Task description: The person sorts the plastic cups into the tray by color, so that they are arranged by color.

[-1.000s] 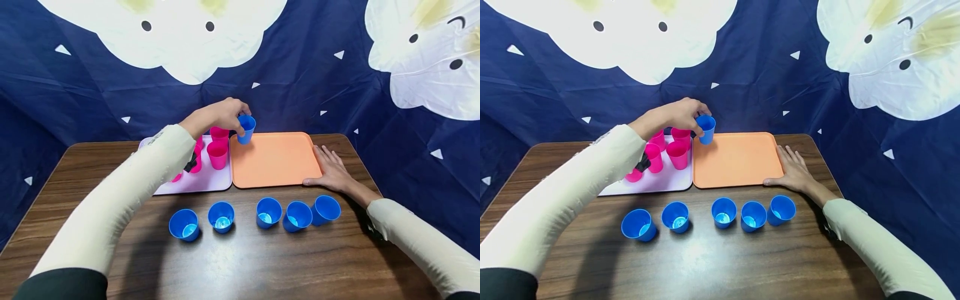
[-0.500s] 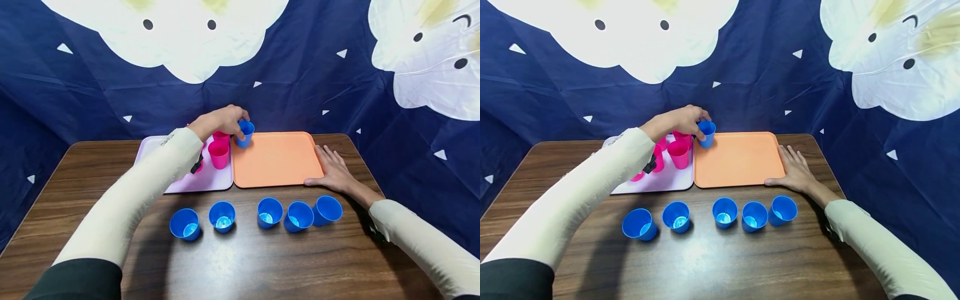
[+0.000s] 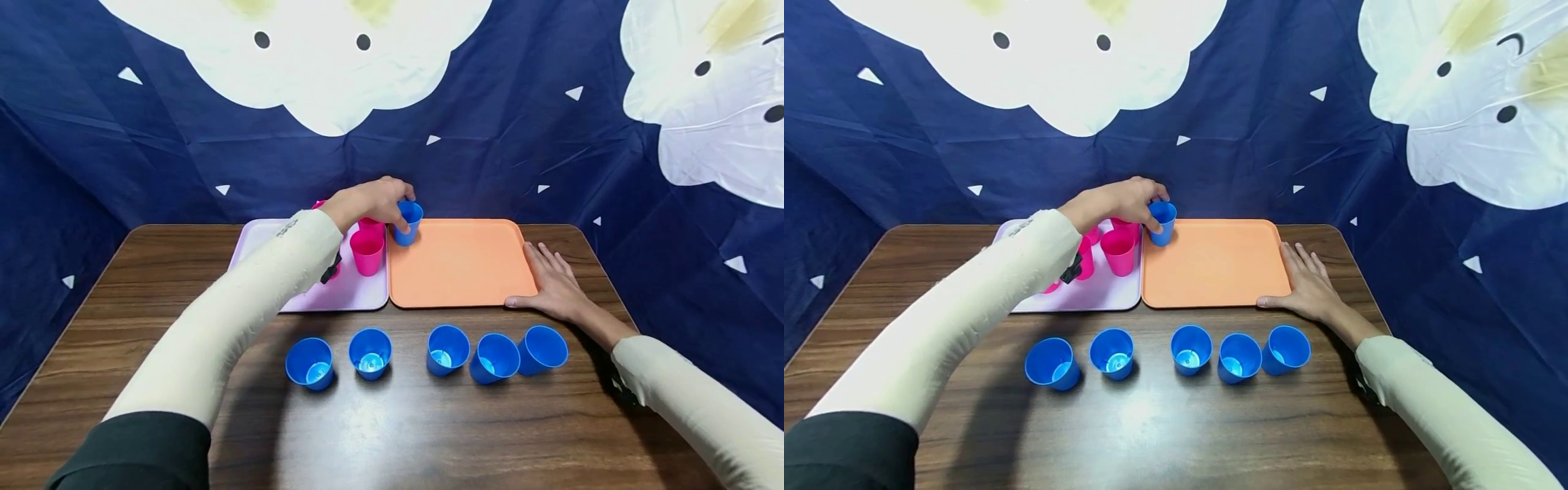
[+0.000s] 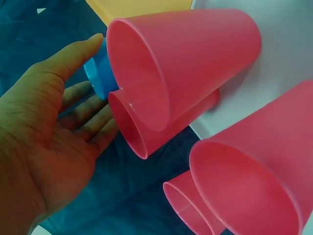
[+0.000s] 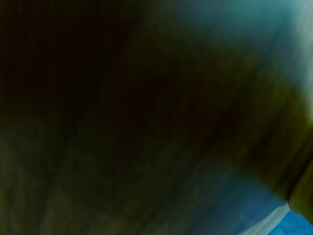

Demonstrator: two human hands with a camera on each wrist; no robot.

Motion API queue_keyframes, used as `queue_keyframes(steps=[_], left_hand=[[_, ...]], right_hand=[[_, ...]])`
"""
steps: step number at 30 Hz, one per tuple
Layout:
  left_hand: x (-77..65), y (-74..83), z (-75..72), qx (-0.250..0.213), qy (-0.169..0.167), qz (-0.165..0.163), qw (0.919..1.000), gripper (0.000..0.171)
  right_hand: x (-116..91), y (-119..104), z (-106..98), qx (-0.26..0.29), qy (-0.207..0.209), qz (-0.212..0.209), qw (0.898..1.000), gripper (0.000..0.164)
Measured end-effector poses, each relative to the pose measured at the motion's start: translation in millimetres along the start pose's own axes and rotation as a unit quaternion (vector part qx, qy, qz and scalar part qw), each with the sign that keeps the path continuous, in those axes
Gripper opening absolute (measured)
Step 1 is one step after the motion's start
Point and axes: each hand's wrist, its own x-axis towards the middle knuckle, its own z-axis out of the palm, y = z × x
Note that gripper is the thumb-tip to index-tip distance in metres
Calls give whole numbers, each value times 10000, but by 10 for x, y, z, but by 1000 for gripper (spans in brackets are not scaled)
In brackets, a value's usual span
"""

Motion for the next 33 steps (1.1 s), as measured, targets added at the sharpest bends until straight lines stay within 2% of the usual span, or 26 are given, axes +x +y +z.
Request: queue_keyframes(steps=[9, 18, 26, 33], left_hand=[[-96, -23, -76, 170, -1, 30, 9999, 79], [-232, -42, -144, 196, 288, 270, 9990, 76], [-470, -44, -244, 248, 461, 663, 9964, 75], [-725, -123, -216, 11, 611, 778, 9951, 66]], right_hand=[[67, 19, -4, -4, -28, 1, 10000, 140], [36, 33, -1, -8, -60, 74, 10000, 140], [1, 7, 1, 63, -61, 92, 9999, 138], [6, -17, -3, 64, -61, 85, 9999, 138]])
